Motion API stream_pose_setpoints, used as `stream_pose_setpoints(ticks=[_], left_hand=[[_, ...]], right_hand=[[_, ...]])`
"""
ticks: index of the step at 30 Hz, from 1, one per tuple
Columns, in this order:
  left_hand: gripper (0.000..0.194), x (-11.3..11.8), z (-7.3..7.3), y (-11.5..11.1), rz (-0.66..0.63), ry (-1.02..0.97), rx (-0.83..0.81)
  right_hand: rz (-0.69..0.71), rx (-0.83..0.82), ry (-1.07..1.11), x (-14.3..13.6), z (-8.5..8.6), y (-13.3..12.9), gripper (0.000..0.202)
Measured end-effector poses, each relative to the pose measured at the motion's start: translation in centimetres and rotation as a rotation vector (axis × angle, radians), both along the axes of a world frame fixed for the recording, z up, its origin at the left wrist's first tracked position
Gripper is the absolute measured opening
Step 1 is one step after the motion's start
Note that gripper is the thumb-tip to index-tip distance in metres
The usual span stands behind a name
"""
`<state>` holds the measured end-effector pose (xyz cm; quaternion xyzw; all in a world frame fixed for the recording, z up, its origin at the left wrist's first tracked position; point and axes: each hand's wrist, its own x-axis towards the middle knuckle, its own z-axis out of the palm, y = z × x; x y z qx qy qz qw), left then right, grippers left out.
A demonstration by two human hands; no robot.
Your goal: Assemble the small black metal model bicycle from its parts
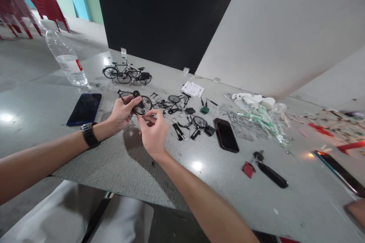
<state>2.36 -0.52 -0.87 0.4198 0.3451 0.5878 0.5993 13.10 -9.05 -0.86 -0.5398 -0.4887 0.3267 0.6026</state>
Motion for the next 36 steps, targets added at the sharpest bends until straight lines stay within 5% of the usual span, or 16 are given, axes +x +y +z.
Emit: stream_pose_setpoints(ticks=[13,27,32,36], left_hand=[[0.034,0.0,-0.3,0.5,0.029,-0.097,-0.105],[0.036,-0.3,-0.2,-0.6,-0.266,0.022,-0.044],[0.033,-0.2,-0.1,-0.5,-0.18,0.02,-0.055],[0.03,-0.1,0.5,-0.9,-0.109,0.027,-0.062]], right_hand=[[0.13,-0.081,0.116,0.1,-1.6,0.8,0.034],[0.168,-0.115,0.152,0.8,-2.1,1.8,0.028],[0.179,-0.132,0.045,1.2,-1.9,1.9,0.026],[0.057,-0.062,-0.015,2.2,-1.4,2.2,0.025]])
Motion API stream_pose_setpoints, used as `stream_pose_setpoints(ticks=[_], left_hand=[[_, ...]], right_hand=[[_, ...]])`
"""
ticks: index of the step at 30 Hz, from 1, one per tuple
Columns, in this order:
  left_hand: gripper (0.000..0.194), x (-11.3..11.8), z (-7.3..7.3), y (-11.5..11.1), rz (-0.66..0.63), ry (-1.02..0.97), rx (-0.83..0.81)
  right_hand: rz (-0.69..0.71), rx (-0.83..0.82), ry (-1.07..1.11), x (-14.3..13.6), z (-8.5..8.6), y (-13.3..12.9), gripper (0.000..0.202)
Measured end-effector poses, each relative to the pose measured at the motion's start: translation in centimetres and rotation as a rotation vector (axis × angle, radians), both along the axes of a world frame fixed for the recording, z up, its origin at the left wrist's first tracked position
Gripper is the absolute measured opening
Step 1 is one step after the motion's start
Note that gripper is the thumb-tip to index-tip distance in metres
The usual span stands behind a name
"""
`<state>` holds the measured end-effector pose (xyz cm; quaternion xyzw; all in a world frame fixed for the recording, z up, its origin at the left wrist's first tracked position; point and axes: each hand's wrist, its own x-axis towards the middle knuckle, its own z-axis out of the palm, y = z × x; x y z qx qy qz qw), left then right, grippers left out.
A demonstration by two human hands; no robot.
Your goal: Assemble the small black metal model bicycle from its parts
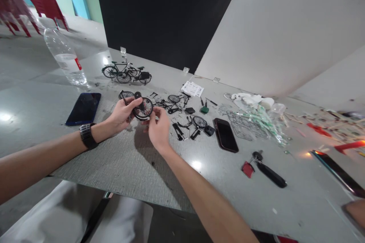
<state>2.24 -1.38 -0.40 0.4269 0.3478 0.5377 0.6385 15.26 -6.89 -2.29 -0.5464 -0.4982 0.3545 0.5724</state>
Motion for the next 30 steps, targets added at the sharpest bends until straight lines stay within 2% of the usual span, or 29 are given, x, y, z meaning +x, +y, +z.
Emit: stream_pose_setpoints(ticks=[2,4,10,15,21,26,30], left_hand=[[0.03,0.0,0.1,-0.1,0.029,0.012,0.016],[0.03,-0.1,-0.1,0.0,0.051,0.041,0.051],[0.031,-0.2,-1.3,0.4,0.042,0.095,0.134],[0.03,-0.1,-1.4,0.3,0.034,0.15,0.166],[0.028,-0.1,-1.2,0.3,0.026,0.153,0.184],[0.027,-0.1,-0.7,0.1,0.027,0.137,0.148],[0.027,0.0,-0.4,-0.1,0.044,0.115,0.114]], right_hand=[[-0.073,0.115,-0.097,0.6,0.4,0.0,0.032],[-0.088,0.205,-0.228,1.1,0.6,-0.2,0.038],[0.071,0.251,-0.401,1.4,0.4,-0.2,0.059],[0.037,0.289,-0.422,1.5,0.0,0.2,0.05],[0.001,0.273,-0.446,1.6,0.2,0.1,0.049],[0.033,0.267,-0.446,1.6,0.4,0.1,0.047],[0.02,0.308,-0.432,2.0,0.9,0.3,0.039]])
